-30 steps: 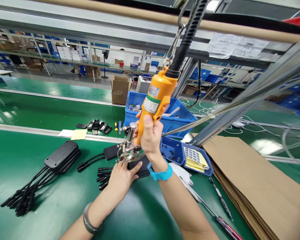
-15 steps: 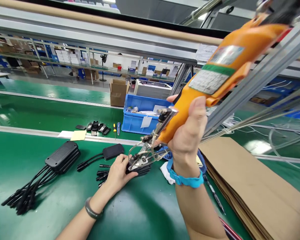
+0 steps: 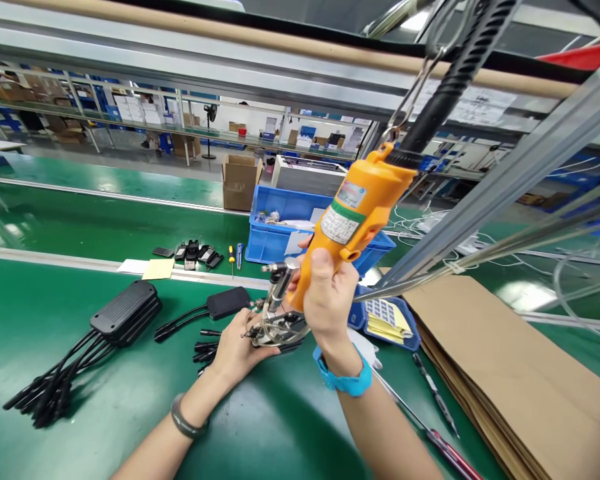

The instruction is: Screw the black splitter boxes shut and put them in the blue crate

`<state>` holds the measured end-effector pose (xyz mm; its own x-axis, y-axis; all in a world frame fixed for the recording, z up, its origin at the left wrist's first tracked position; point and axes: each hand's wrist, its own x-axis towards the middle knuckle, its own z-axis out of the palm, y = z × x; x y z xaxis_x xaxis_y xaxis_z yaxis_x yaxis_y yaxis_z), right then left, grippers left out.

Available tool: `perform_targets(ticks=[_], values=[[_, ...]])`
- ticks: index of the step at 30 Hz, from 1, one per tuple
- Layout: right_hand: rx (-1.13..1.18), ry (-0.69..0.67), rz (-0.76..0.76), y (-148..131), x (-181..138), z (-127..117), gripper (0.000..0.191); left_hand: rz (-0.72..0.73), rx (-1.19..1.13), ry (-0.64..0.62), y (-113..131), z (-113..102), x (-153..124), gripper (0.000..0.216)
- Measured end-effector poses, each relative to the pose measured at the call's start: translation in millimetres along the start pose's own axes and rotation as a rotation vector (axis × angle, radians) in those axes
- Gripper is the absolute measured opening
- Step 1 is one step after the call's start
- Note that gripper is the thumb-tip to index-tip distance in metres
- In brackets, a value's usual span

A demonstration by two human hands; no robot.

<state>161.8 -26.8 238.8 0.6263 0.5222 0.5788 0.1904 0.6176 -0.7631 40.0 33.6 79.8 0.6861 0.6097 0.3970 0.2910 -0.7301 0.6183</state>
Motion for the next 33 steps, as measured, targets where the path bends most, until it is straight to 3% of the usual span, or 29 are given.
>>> perform_targets(ticks=[6, 11, 16, 18, 21, 23, 25, 27, 29, 31, 33], values=[[-0.037, -0.009, 0.004, 2, -10, 3, 0.043, -0.021, -0.096, 0.052, -2, 4, -3, 0.054], [0.037, -0.032, 0.014, 4, -15, -3, 0.039, 0.004, -0.029, -0.030, -1, 3, -2, 0.042], [0.055, 0.161, 0.034, -11, 4, -26, 0.048, -0.003, 0.208, -0.025, -15, -20, 7, 0.063], [0.031, 0.221, 0.013, -24, 19, -36, 0.053, -0.044, 0.351, 0.013, -26, -35, 13, 0.060], [0.000, 0.197, -0.054, -38, 40, -49, 0.052, -0.196, 0.553, 0.018, -39, -54, 19, 0.047], [-0.025, 0.176, -0.079, -39, 47, -54, 0.052, -0.275, 0.633, 0.037, -39, -57, 19, 0.038], [-0.042, 0.170, -0.083, -34, 49, -59, 0.050, -0.227, 0.599, 0.049, -30, -51, 17, 0.033], [-0.057, 0.152, -0.074, -25, 47, -62, 0.048, -0.088, 0.445, -0.021, -16, -39, 13, 0.034], [-0.081, 0.140, -0.077, -13, 44, -65, 0.046, 0.008, 0.296, -0.169, 0, -27, 9, 0.052], [-0.104, 0.141, -0.074, -2, 40, -67, 0.045, 0.008, 0.254, -0.304, 13, -17, 5, 0.064], [-0.109, 0.146, -0.064, 7, 37, -68, 0.045, -0.029, 0.281, -0.389, 21, -13, 4, 0.061]])
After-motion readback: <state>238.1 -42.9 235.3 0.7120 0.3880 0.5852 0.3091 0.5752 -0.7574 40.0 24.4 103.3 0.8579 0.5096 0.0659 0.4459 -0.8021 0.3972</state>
